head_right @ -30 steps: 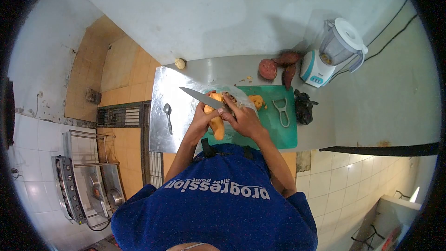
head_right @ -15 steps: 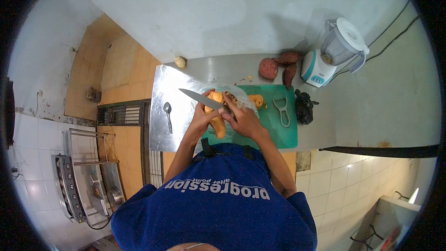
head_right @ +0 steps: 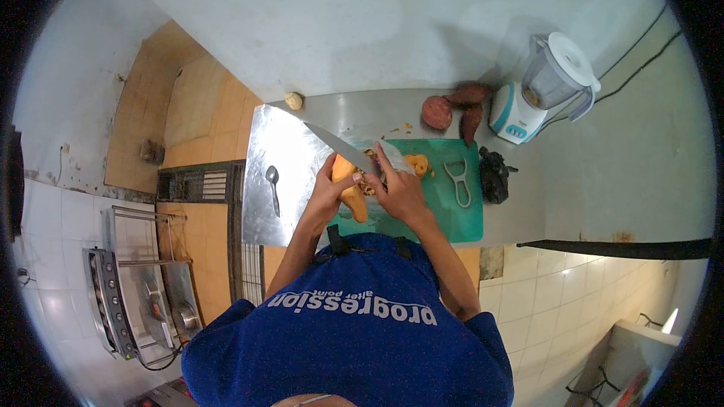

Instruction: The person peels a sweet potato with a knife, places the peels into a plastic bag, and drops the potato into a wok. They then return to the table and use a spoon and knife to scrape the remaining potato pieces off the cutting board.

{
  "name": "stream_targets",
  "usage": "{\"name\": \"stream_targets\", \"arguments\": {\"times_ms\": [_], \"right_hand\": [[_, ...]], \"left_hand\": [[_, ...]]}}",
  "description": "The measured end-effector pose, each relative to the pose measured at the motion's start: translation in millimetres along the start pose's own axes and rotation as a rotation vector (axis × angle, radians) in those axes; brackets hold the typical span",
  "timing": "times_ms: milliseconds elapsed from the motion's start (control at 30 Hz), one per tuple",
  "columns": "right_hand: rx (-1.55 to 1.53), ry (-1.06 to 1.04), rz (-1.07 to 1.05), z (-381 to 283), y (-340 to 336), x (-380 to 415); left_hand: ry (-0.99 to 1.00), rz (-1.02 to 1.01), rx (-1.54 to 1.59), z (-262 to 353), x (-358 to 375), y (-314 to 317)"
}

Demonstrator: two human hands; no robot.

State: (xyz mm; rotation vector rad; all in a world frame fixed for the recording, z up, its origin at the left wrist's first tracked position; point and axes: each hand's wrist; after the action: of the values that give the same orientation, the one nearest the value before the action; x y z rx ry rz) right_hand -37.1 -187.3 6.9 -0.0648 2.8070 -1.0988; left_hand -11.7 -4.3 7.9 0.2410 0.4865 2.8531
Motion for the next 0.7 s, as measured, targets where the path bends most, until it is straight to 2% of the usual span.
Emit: {"name": "stream_targets", "arguments": {"times_ms": [67, 200, 300, 367, 433, 533, 567, 600, 700], "right_hand": [[0.038, -0.182, 0.070, 9, 7, 0], [0.055, -0.180, -0.019, 0, -1, 1], [-0.094, -0.113, -0.059, -2, -7, -1], [-0.138, -0.007, -0.171, -6, -12, -1], [-0.090, -0.079, -0.121, -5, -6, 0], [-0.034, -0.184, -0.042, -6, -2, 0], [-0.025, -0.218, -0.016, -5, -2, 0], [-0.023, -0.219, -0.016, -4, -2, -1], [-0.034, -0.214, -0.029, -1, 0, 0]], "left_hand": [[-0.065, -0.015, 0.044, 3, 3, -3], [-0.178, -0.121, 0.105, 4, 5, -9], [-0.117, -0.140, 0.022, 6, 7, -7], [-0.160, -0.123, 0.016, 5, 6, -9], [-0.204, -0.109, 0.010, 0, 6, -11], [-0.146, -0.091, 0.011, -5, 6, -13], [-0.120, -0.142, 0.017, -3, 7, -15], [-0.093, -0.194, 0.024, 0, 7, -14], [-0.107, -0.152, 0.078, 7, 9, -11]]}}
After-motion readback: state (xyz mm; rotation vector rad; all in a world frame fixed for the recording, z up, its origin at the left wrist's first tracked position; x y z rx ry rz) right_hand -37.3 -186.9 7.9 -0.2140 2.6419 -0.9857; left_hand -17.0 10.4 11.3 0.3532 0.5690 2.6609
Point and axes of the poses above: each hand's wrist, its own x-axis away from the middle knuckle, its own y-axis out of the palm, z = x × y, and after that the axes turned 4 degrees about y, right-handed
